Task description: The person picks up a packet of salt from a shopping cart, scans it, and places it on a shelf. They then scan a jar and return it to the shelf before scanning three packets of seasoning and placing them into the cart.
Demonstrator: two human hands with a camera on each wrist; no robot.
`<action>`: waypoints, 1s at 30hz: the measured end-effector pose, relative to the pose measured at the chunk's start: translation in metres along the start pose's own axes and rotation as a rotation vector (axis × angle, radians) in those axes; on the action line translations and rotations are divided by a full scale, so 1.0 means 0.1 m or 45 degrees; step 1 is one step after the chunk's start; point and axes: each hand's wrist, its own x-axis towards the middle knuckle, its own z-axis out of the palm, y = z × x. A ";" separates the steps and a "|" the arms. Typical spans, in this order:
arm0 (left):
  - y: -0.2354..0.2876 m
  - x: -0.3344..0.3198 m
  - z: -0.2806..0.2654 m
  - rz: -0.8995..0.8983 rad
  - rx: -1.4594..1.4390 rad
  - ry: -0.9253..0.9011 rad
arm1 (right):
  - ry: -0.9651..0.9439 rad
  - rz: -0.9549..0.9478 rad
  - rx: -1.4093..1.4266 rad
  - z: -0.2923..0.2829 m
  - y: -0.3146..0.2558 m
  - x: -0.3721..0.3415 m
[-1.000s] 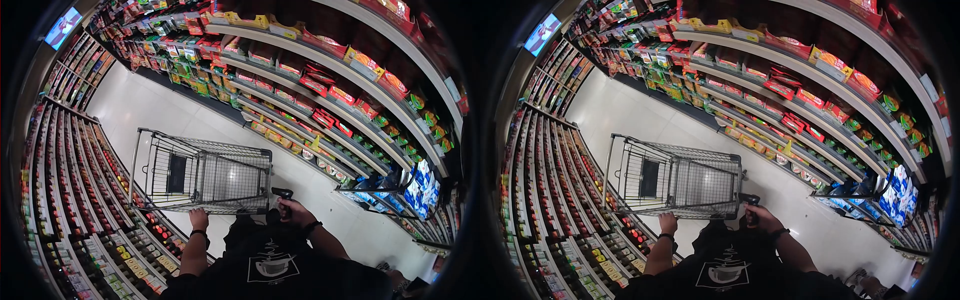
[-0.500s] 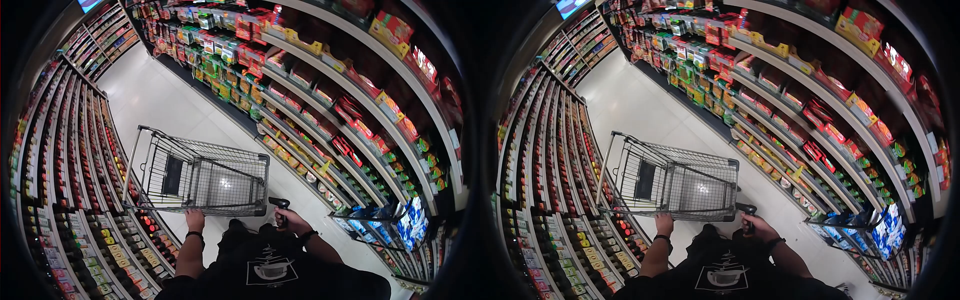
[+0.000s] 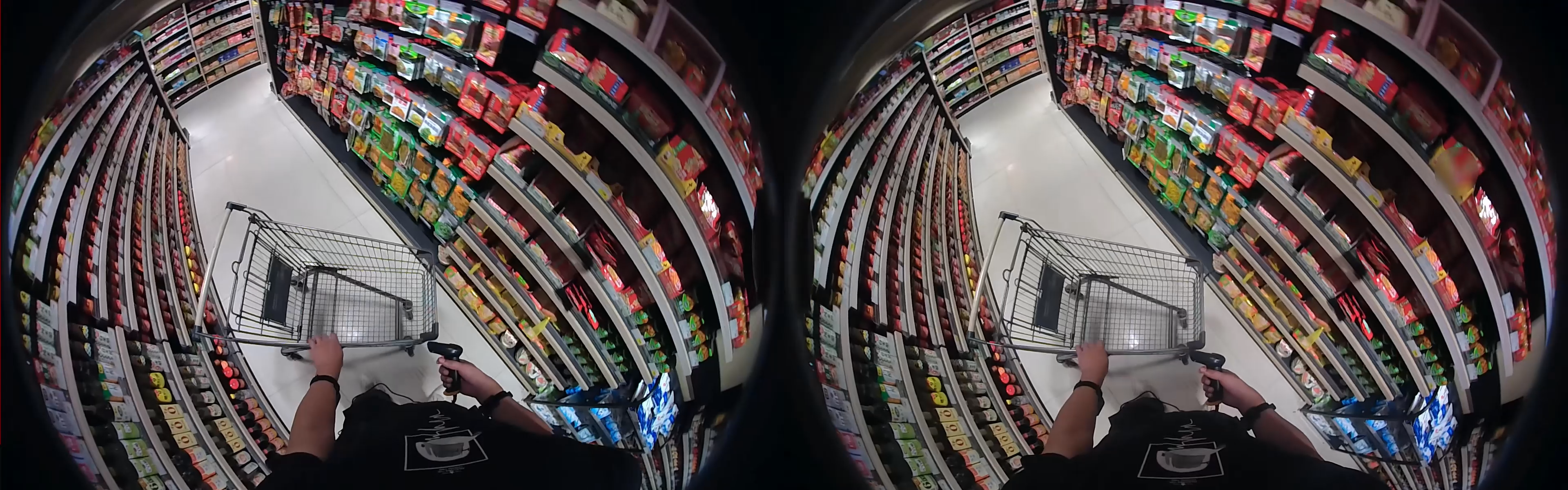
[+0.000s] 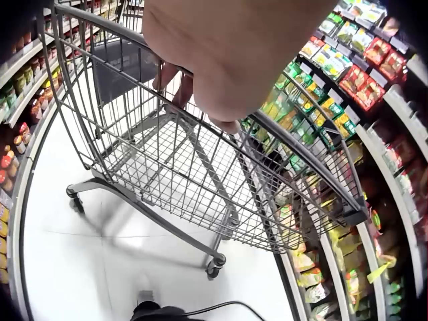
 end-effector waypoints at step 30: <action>-1.27 -1.82 0.60 -0.955 -1.261 -0.929 | -0.130 0.079 -0.060 1.39 -1.49 2.28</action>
